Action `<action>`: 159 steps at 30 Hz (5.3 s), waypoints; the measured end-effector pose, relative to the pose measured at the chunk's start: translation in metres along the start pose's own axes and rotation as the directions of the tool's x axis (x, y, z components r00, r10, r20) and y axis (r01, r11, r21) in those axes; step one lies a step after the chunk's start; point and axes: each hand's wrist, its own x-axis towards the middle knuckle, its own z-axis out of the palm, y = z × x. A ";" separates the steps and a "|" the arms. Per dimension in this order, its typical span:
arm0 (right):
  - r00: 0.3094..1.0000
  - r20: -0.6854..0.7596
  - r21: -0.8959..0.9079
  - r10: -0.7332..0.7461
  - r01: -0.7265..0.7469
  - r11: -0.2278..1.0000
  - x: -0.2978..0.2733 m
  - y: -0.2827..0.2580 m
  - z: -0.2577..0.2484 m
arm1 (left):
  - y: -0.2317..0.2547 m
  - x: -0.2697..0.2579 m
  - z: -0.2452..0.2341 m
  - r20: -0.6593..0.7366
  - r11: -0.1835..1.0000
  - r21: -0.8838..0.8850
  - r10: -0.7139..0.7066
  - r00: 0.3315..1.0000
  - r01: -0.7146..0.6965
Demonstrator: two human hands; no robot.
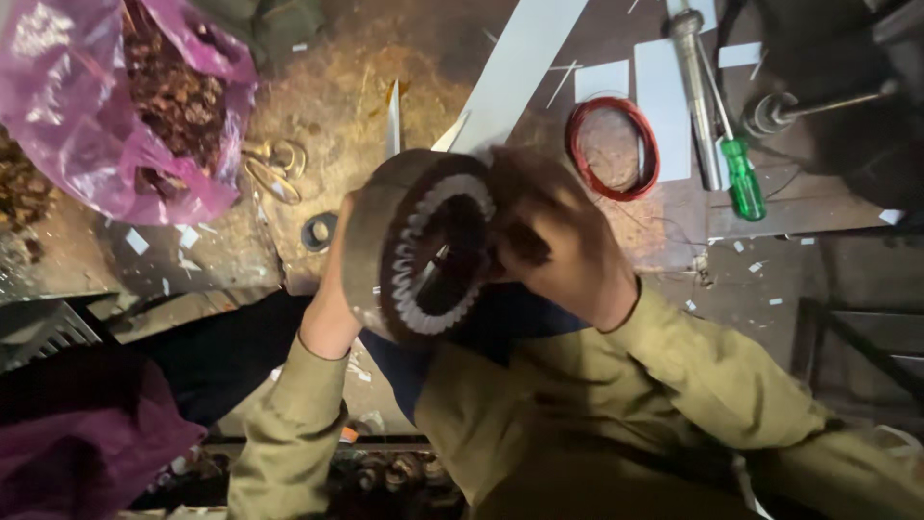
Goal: The person winds copper wire around a motor stator, inserting white insulating strips into the slots and tapping them in with a wooden mallet. They then use a metal hammer to further secure the insulation.
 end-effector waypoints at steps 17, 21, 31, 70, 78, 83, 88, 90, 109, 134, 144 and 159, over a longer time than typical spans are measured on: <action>0.998 -0.006 0.063 0.068 -0.067 0.996 -0.002 0.000 0.001 | 0.043 0.012 0.010 -0.082 0.986 0.108 -0.121 0.989 0.129; 0.995 -0.084 -0.145 -0.047 0.034 0.989 -0.004 0.000 -0.003 | 0.041 0.008 0.021 -0.125 0.962 0.053 -0.258 0.958 0.266; 0.955 0.102 -0.250 -0.278 0.295 0.922 -0.013 0.010 0.003 | 0.028 -0.008 0.026 -0.177 0.992 0.084 -0.077 0.981 0.093; 0.997 -0.070 -0.106 -0.031 0.024 0.994 -0.023 0.012 0.003 | 0.033 0.018 0.004 0.098 0.970 0.243 -0.046 0.994 0.021; 0.995 -0.104 -0.020 0.007 -0.009 1.000 -0.025 0.019 0.014 | 0.010 0.015 0.025 -0.072 0.904 0.402 -0.130 0.989 0.148; 1.000 -0.020 0.139 -0.014 0.017 0.990 -0.025 0.017 -0.002 | 0.017 0.012 0.006 0.047 0.959 0.256 -0.137 0.989 0.121; 0.926 0.308 0.719 0.216 -0.376 0.584 -0.021 0.023 0.004 | 0.031 0.010 0.008 0.037 0.965 0.259 -0.047 0.998 0.036; 0.935 0.275 0.625 0.222 -0.350 0.698 -0.017 0.028 0.008 | 0.032 0.009 0.014 -0.055 0.966 0.245 -0.075 0.996 0.087; 0.997 0.060 0.150 0.051 -0.059 0.987 -0.016 0.035 -0.006 | 0.013 0.003 0.015 -0.031 0.956 0.026 -0.292 0.956 0.293; 0.988 0.015 0.098 -0.151 0.148 0.984 -0.013 0.007 -0.009 | 0.029 -0.015 0.031 -0.116 0.990 0.119 -0.066 0.991 0.080; 0.971 0.080 0.023 -0.223 0.222 0.975 -0.012 0.014 -0.011 | 0.031 -0.031 0.039 -0.169 0.947 0.306 -0.047 0.984 0.098; 0.981 0.145 0.199 -0.130 0.100 0.975 -0.001 0.013 -0.026 | 0.027 -0.006 0.039 -0.197 0.975 0.221 0.054 0.979 -0.009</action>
